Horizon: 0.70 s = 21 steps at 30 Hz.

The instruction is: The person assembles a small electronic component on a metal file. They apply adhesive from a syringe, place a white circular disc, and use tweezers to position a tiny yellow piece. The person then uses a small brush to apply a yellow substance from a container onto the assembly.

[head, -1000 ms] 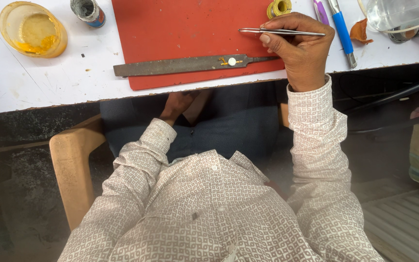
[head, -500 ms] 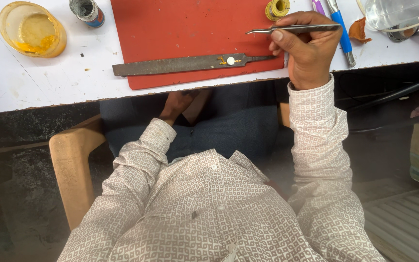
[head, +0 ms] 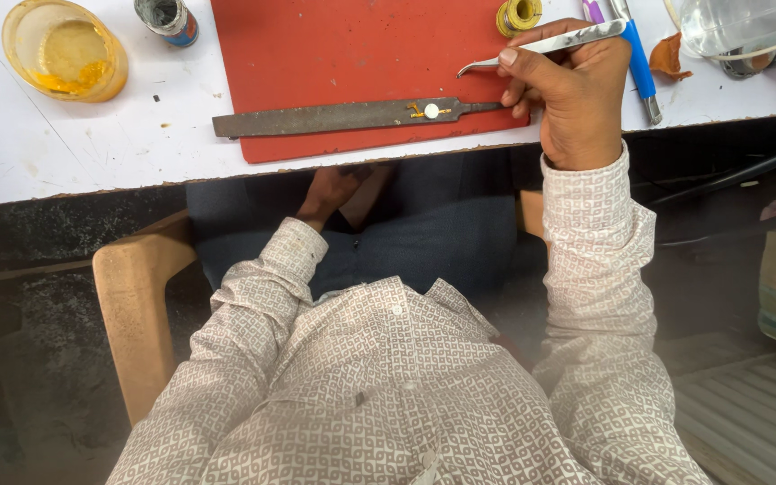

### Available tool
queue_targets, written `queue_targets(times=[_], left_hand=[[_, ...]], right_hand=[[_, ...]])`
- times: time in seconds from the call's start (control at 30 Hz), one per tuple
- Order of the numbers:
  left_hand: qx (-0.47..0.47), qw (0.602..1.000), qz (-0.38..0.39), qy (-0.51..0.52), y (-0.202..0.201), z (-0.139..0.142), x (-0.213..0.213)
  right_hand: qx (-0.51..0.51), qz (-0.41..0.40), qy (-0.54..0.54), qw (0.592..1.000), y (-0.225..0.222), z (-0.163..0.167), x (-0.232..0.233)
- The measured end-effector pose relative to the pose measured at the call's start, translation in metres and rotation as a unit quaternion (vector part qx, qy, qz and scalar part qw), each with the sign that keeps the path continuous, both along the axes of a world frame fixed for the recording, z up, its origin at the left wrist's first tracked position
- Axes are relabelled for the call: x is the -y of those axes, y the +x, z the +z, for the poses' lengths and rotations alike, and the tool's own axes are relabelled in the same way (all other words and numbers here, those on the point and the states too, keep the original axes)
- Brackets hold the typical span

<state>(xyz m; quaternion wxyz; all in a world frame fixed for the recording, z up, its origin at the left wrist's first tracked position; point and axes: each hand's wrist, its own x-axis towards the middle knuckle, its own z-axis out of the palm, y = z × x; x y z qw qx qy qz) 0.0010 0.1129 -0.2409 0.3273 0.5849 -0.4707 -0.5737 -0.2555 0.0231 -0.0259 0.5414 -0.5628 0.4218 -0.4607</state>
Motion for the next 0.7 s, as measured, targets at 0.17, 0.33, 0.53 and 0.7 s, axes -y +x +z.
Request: queue_targets(times=[0.17, 0.33, 0.53, 0.7], left_hand=[[0.026, 1.0, -0.006, -0.013, 0.0, 0.0, 0.001], [0.012, 1.0, -0.005, -0.002, -0.001, 0.002, 0.001], [0.023, 1.0, -0.014, -0.005, -0.002, 0.006, 0.004], [-0.01, 0.999, -0.005, -0.052, -0.001, 0.004, 0.002]], right_hand=[[0.012, -0.004, -0.01, 1.0, -0.002, -0.003, 0.001], [0.043, -0.001, -0.054, 0.998, -0.009, -0.012, 0.003], [-0.026, -0.005, -0.204, 0.979, -0.014, -0.008, -0.005], [-0.127, 0.053, -0.288, 0.948, -0.012, -0.001, -0.015]])
